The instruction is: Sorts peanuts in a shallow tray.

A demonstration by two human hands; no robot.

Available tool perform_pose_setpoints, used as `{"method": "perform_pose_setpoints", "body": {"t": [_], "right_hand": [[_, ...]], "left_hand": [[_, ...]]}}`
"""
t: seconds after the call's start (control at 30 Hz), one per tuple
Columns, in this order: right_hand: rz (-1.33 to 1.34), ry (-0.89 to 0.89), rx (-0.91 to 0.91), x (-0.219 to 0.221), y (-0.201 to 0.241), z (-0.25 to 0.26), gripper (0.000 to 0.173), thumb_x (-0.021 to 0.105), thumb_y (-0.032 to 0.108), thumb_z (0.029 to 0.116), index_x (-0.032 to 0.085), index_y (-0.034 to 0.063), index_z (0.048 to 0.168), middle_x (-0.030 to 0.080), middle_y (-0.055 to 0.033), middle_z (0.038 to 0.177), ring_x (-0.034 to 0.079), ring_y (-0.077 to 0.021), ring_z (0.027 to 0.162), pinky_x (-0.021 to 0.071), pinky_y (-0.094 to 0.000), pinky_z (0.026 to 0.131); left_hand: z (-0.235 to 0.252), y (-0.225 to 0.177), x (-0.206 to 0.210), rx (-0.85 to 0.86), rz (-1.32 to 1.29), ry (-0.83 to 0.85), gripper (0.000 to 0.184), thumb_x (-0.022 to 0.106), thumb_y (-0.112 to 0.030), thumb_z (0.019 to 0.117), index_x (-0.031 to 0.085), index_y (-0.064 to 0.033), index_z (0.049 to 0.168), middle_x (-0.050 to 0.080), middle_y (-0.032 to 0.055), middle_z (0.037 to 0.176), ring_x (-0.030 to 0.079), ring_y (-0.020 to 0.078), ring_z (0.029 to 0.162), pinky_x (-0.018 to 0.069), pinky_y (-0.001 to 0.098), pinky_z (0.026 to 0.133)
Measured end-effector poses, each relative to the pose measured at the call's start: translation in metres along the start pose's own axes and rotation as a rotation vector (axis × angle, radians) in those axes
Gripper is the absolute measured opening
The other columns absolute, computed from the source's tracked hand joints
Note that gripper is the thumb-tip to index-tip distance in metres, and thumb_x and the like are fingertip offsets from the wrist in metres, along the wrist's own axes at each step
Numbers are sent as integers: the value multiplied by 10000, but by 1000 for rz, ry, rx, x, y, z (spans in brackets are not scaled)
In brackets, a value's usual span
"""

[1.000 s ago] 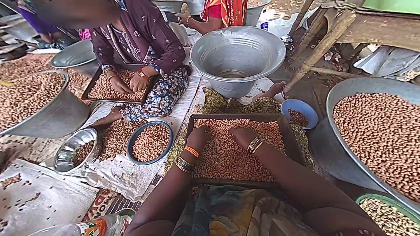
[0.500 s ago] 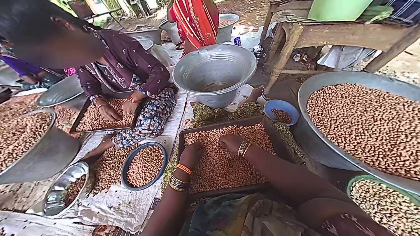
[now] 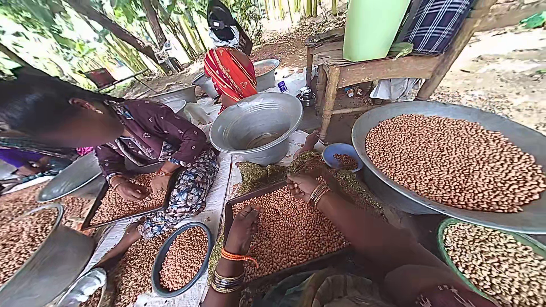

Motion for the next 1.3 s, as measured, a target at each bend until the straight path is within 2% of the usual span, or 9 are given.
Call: {"method": "perform_pose_setpoints", "body": {"t": [0.17, 0.23, 0.4, 0.57, 0.73, 0.87, 1.03, 1.13, 1.3], "right_hand": [[-86, 300, 177, 57, -31, -63, 489, 347, 504, 1106, 611, 119, 963, 572, 21, 676, 479, -40, 485, 366, -185, 423], [170, 249, 204, 53, -33, -80, 446, 362, 459, 1111, 582, 117, 930, 588, -7, 689, 570, -75, 555, 474, -220, 495], [438, 295, 96, 0, -44, -118, 389, 311, 269, 1125, 609, 133, 916, 658, -3, 741, 668, -75, 692, 573, -232, 649], [-109, 83, -34, -116, -26, -174, 269, 406, 235, 1110, 563, 153, 908, 539, 78, 673, 453, 12, 504, 369, -130, 453], [-859, -335, 148, -254, -28, -249, 310, 477, 285, 1107, 586, 66, 917, 515, 42, 645, 429, -38, 475, 384, -202, 460], [-1507, -431, 695, -306, -56, -277, 469, 645, 294, 1020, 647, -150, 1169, 614, -372, 1271, 585, -523, 1235, 428, -680, 1040], [-1535, -45, 204, -184, -6, -236, 361, 495, 233, 1102, 657, -82, 1168, 692, -276, 1061, 680, -417, 1008, 500, -591, 949], [-1647, 101, -33, -73, 27, -185, 347, 424, 218, 1118, 628, -20, 1266, 667, -249, 1198, 646, -414, 1154, 486, -614, 982], [-1840, 299, -348, 83, 8, -74, 287, 487, 145, 1074, 652, 3, 1260, 672, -238, 1236, 647, -422, 1176, 516, -647, 945]], "left_hand": [[-15, -12, 65, 532, 161, 81, 213, 448, -118, 1066, 644, -114, 983, 638, -80, 885, 599, 6, 761, 531, 194, 708], [-21, -1, 88, 672, 404, 172, 273, 517, -260, 1068, 671, -94, 916, 631, -13, 974, 589, 76, 995, 473, 283, 953], [-34, 18, 143, 797, 545, 405, 393, 553, -460, 1049, 702, -121, 915, 634, 42, 1027, 557, 122, 1085, 412, 333, 1028], [-42, 0, 175, 857, 639, 673, 247, 646, -327, 1016, 730, -102, 1075, 696, 88, 1135, 593, 196, 1189, 418, 391, 1097], [-50, -18, 199, 869, 843, 1003, 199, 661, -251, 999, 731, -96, 1103, 724, 85, 1133, 618, 243, 1218, 401, 452, 1143], [-76, -30, 227, 887, 868, 1244, 215, 665, -209, 1001, 724, -90, 1170, 720, 101, 1166, 618, 280, 1249, 406, 467, 1160], [-133, -60, 276, 914, 639, 1568, 241, 690, -96, 973, 721, -30, 1202, 730, 138, 1182, 641, 309, 1240, 436, 455, 1149], [-174, -76, 317, 834, 319, 1726, 294, 646, -32, 974, 689, 59, 1251, 707, 199, 1237, 621, 322, 1282, 405, 420, 1174], [-185, -69, 386, 596, 112, 1826, 202, 523, 87, 972, 712, 132, 1028, 704, 224, 1002, 668, 244, 970, 493, 327, 924]]}}
Point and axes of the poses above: each hand's wrist, its own z-axis towards the middle knuckle, its own x-axis out of the palm, y = z × x, the point moved 5 cm from there along z, towards the middle knuckle
